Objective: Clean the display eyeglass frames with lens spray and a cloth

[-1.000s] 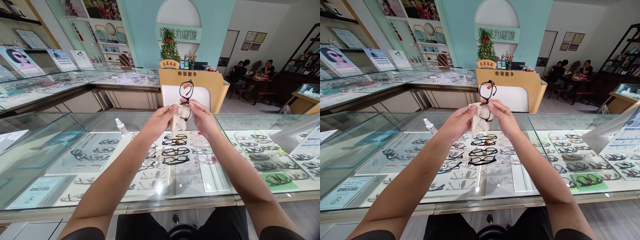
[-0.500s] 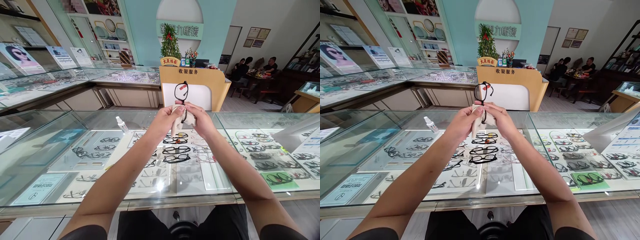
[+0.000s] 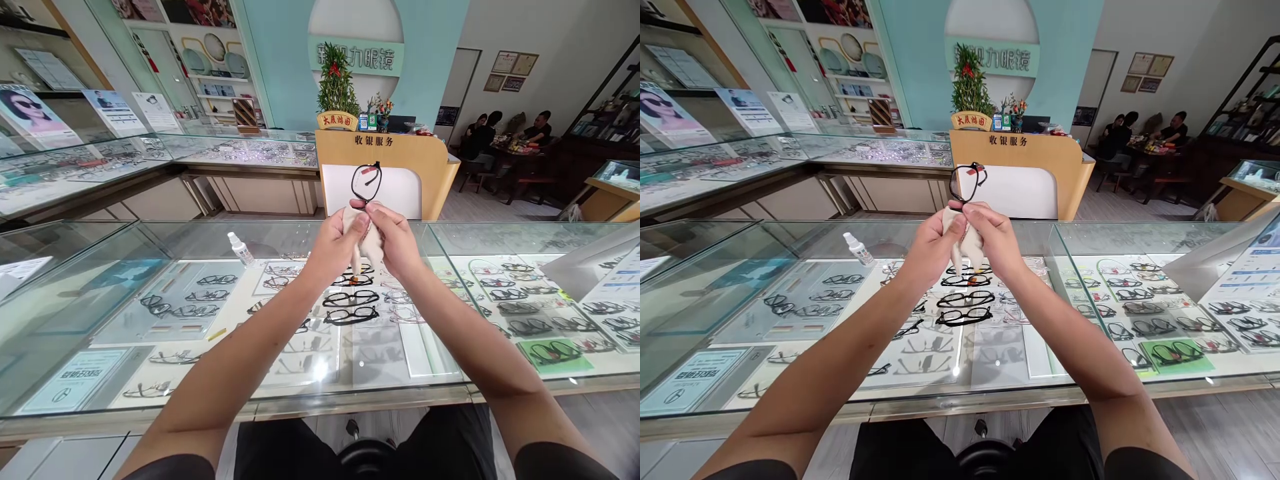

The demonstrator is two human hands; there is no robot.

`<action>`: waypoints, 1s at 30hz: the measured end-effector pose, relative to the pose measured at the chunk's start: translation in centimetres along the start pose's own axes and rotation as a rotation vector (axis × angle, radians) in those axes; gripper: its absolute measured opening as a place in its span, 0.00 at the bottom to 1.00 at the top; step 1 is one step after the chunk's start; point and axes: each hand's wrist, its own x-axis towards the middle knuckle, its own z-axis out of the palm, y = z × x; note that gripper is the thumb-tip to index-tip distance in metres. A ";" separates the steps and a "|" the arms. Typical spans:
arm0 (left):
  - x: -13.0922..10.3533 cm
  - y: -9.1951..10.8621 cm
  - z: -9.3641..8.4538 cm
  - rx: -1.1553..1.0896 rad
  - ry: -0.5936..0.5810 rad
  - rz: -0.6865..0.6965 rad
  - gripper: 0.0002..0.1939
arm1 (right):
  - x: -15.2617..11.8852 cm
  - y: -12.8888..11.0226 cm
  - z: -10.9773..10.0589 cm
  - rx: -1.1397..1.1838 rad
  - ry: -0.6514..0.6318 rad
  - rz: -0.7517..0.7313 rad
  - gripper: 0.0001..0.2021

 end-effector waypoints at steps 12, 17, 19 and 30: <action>1.2 0.7 -2.3 0.028 -0.204 -0.105 0.29 | 0.6 -0.2 -0.3 0.050 0.142 0.106 0.17; 0.9 0.1 -1.1 0.096 -0.005 -0.028 0.28 | 0.5 0.4 -0.2 -0.027 0.125 0.062 0.14; 0.8 -0.2 -0.9 0.094 0.037 -0.011 0.30 | 0.4 0.3 -0.1 -0.063 0.112 0.054 0.13; 2.9 -0.2 -4.3 -0.027 0.159 -0.149 0.30 | 1.7 -2.1 -3.3 -0.251 0.183 -0.128 0.12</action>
